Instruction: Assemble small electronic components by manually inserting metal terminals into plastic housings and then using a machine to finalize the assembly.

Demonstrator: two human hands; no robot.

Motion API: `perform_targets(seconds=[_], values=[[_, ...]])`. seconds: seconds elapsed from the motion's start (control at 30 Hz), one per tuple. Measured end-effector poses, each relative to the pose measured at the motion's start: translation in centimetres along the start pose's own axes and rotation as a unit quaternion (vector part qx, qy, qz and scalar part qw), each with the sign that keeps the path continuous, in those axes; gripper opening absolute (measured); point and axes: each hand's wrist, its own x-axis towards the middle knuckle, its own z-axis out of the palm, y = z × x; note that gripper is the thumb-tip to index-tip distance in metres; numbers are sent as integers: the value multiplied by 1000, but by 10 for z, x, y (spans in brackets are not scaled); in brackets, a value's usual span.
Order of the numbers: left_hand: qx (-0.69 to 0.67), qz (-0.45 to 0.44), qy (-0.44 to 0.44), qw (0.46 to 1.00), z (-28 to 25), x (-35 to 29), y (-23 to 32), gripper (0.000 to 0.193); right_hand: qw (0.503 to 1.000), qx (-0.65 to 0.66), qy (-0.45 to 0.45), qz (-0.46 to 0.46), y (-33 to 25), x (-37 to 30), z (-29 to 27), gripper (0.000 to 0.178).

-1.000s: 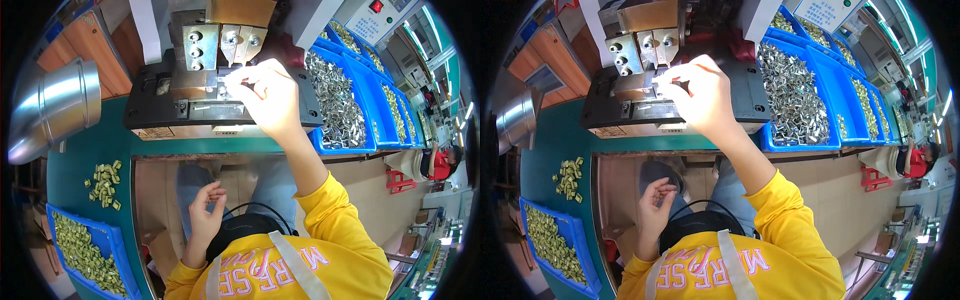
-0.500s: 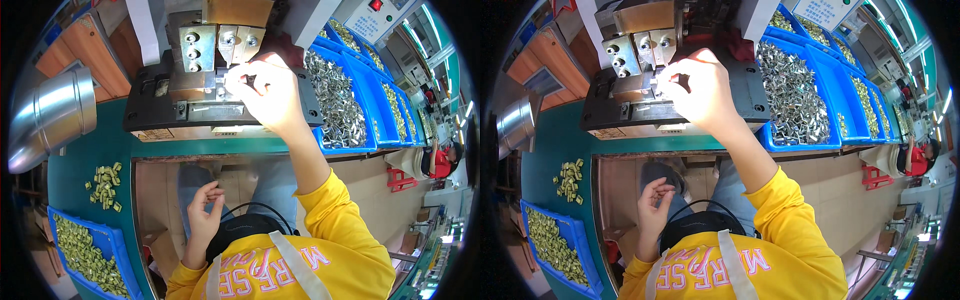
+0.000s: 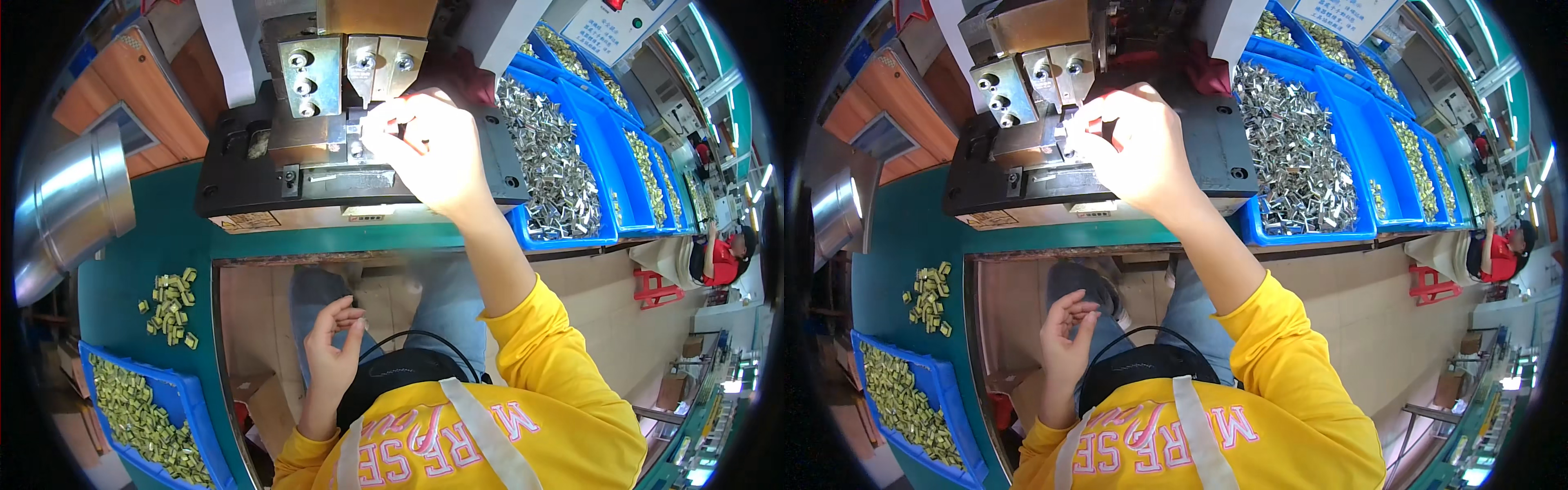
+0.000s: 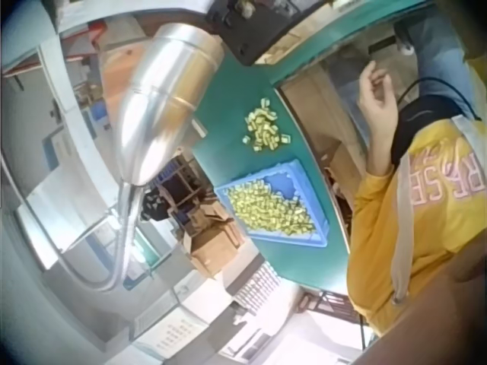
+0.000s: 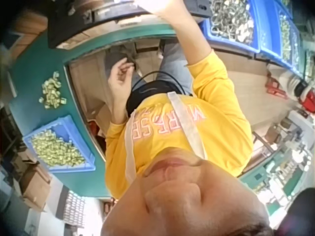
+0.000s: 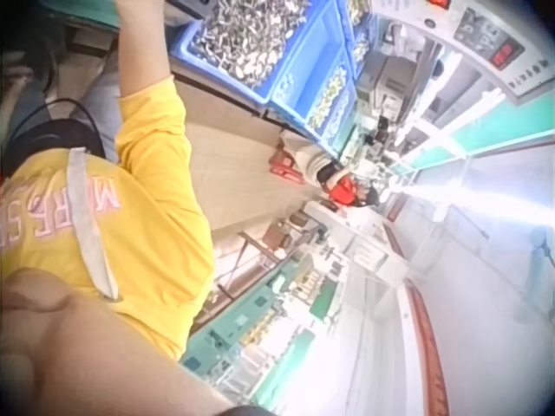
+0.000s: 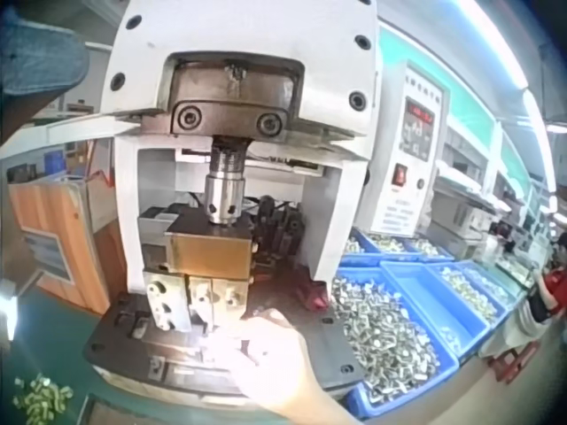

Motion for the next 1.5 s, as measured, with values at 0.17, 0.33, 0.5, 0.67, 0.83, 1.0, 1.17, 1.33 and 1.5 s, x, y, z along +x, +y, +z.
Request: perform_targets(seconds=[0.17, 0.33, 0.5, 0.67, 0.83, 1.0, 1.17, 1.33, 1.5], values=[[0, -9, -12, 1000, -2, -2, 2, 32, 998, -51, -14, -22, -5, 0, -2, 20], [11, -20, -15, 1000, -3, 1, -14, 31, 997, 24, 71, 10, 4, -15, 2, 16], [30, -107, 1, 994, -23, -9, -87, 27, 996, 52, 64, 34, -36, -59, -41, 27], [290, -80, -96, 949, -25, -35, -146, 19, 945, 206, -188, 172, -41, -127, -69, 7], [276, -49, -57, 958, -17, -21, -146, 14, 877, 326, -96, 339, -34, -183, -63, 5], [309, -43, -52, 949, -17, -21, -149, 10, 876, 297, -121, 361, -34, -196, -57, 5], [280, -59, -39, 957, -16, -20, -150, 11, 861, 306, -139, 382, -38, -195, -55, 6], [277, -80, -42, 957, -18, -18, -154, 11, 867, 306, -126, 373, -32, -203, -52, 5], [307, -53, -37, 950, -19, -17, -158, 10, 817, 329, -171, 442, -17, -221, -43, 8]])
